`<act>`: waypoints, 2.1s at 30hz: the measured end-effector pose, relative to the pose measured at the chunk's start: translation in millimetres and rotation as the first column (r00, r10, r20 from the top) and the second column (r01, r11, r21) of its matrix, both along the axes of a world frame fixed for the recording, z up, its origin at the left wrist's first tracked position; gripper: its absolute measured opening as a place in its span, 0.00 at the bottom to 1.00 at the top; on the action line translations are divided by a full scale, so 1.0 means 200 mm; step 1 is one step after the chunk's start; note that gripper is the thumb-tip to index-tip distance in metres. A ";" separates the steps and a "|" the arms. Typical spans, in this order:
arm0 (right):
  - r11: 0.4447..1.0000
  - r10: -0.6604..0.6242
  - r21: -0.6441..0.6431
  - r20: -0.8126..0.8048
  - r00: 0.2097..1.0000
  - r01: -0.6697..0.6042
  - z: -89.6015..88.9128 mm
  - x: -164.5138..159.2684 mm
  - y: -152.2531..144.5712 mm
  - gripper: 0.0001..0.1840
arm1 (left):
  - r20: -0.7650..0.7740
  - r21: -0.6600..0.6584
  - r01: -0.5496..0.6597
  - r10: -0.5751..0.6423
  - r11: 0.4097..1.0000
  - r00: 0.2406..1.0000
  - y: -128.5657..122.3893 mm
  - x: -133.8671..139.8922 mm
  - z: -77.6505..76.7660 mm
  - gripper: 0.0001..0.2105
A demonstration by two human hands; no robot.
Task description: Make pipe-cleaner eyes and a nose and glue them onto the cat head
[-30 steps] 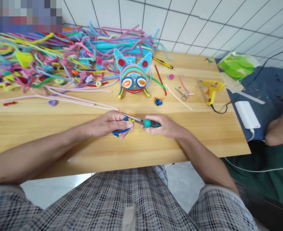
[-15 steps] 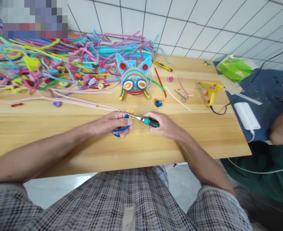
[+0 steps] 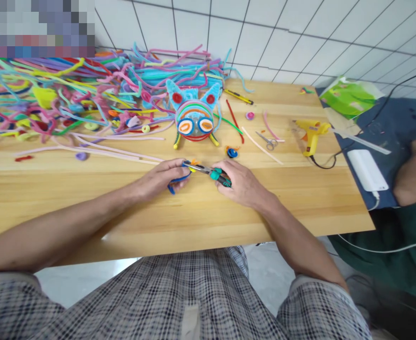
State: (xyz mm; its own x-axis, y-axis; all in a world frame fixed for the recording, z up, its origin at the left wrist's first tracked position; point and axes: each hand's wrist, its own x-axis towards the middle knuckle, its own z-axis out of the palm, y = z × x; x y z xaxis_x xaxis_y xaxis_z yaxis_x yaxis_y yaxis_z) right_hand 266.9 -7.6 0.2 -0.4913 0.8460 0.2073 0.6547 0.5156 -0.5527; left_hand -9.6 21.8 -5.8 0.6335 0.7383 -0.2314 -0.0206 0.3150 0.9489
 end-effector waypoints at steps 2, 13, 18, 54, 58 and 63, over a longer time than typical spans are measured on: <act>0.993 0.052 0.105 0.025 0.998 -0.054 -0.01 0.02 0.01 0.18 | 0.094 -0.138 0.077 -0.065 0.987 0.994 0.01 0.00 0.03 0.15; 0.948 0.059 0.309 0.069 0.996 -0.077 -0.03 0.00 -0.02 0.23 | 0.324 -0.515 0.397 -0.256 0.760 0.911 0.04 -0.03 0.07 0.16; 0.988 0.047 0.144 0.007 0.999 -0.047 0.02 -0.02 -0.05 0.15 | 0.243 -0.367 0.416 -0.347 0.832 0.906 0.04 -0.03 0.07 0.18; 0.982 -0.179 0.068 0.077 0.981 0.174 -0.01 -0.06 -0.08 0.11 | -0.076 0.648 -0.311 0.465 0.695 0.882 -0.02 -0.03 0.02 0.14; 0.963 -0.267 0.033 0.033 0.963 0.266 0.00 -0.07 -0.08 0.12 | -0.095 0.762 -0.220 0.441 0.609 0.892 -0.09 -0.02 0.11 0.18; 0.962 -0.274 0.024 0.017 0.962 0.274 0.01 -0.09 -0.10 0.13 | -0.258 0.232 0.030 0.032 0.972 0.966 -0.16 0.02 0.10 0.28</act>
